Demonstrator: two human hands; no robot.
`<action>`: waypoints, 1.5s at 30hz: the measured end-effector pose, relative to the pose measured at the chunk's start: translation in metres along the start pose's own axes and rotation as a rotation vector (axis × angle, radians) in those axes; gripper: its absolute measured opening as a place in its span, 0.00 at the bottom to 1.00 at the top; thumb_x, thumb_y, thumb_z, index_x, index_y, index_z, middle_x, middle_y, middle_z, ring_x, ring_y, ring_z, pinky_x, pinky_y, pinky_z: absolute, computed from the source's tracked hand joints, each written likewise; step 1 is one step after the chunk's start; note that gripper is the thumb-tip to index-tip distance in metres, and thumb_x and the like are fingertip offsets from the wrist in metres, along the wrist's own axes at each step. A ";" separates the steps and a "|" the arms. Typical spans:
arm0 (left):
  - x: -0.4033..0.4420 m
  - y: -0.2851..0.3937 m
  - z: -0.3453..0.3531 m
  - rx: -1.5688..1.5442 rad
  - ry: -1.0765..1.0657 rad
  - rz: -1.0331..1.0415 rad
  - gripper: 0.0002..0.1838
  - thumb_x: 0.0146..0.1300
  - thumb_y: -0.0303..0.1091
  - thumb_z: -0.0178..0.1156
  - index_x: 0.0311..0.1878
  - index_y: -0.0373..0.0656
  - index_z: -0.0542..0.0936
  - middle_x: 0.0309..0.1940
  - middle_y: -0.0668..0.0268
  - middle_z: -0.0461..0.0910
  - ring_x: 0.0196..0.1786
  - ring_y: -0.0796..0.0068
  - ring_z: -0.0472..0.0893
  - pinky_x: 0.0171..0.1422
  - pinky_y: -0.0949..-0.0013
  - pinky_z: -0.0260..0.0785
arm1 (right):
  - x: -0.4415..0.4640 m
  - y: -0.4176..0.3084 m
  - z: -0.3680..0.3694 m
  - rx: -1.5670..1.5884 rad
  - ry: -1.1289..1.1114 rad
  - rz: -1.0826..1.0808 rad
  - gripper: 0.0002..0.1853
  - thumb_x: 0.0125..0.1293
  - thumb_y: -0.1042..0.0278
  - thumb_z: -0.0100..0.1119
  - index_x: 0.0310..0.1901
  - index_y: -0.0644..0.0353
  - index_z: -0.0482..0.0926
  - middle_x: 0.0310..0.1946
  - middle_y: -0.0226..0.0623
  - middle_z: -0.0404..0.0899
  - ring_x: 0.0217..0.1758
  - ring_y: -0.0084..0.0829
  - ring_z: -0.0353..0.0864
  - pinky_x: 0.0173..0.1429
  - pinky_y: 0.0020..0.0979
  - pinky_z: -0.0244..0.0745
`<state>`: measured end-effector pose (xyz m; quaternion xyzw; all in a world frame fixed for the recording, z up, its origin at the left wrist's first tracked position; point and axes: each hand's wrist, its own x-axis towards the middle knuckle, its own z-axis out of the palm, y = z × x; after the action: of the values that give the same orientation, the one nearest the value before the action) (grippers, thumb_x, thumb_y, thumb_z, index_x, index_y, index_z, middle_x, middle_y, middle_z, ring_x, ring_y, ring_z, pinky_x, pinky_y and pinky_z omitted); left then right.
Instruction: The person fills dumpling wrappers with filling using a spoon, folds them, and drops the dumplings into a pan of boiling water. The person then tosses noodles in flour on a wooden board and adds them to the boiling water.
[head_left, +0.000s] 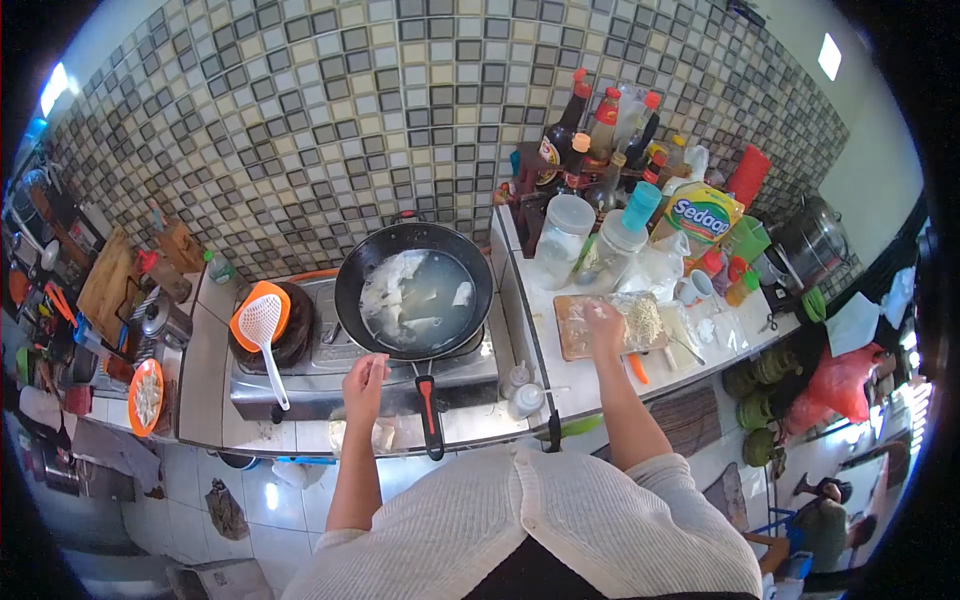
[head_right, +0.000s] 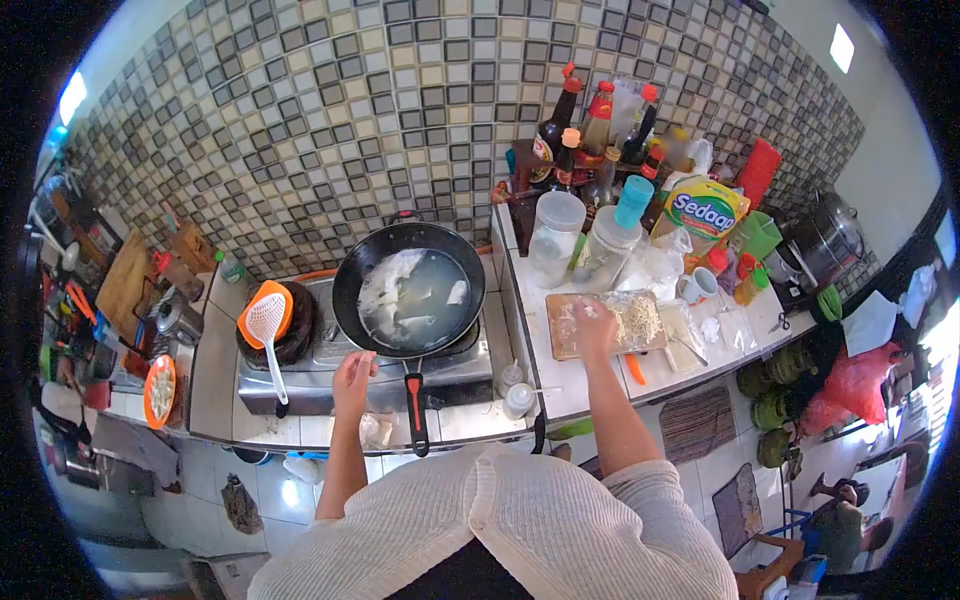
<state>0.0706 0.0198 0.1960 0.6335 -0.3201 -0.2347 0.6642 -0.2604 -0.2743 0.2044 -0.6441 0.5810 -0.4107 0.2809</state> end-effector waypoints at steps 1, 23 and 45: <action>-0.001 -0.004 -0.004 0.000 0.005 -0.001 0.11 0.72 0.35 0.56 0.46 0.35 0.81 0.33 0.70 0.79 0.36 0.83 0.76 0.43 0.78 0.69 | 0.005 0.003 -0.002 -0.001 -0.005 -0.003 0.12 0.60 0.61 0.66 0.36 0.62 0.84 0.34 0.42 0.85 0.40 0.36 0.84 0.46 0.37 0.77; -0.010 -0.014 -0.010 -0.015 -0.018 0.020 0.11 0.72 0.35 0.57 0.45 0.36 0.80 0.31 0.72 0.78 0.35 0.84 0.75 0.43 0.78 0.68 | 0.044 0.013 -0.060 1.688 -0.214 0.602 0.08 0.64 0.70 0.60 0.44 0.59 0.77 0.40 0.40 0.82 0.44 0.38 0.82 0.50 0.39 0.79; -0.046 -0.079 0.003 -0.435 0.137 -0.482 0.11 0.65 0.37 0.65 0.48 0.47 0.77 0.37 0.70 0.83 0.32 0.86 0.77 0.30 0.82 0.61 | 0.040 0.019 -0.065 1.685 -0.124 0.647 0.10 0.66 0.70 0.59 0.46 0.63 0.77 0.43 0.42 0.81 0.47 0.39 0.81 0.55 0.39 0.81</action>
<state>0.0446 0.0437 0.1114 0.5486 -0.0579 -0.4047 0.7293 -0.3265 -0.3091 0.2297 -0.0511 0.2242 -0.5653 0.7921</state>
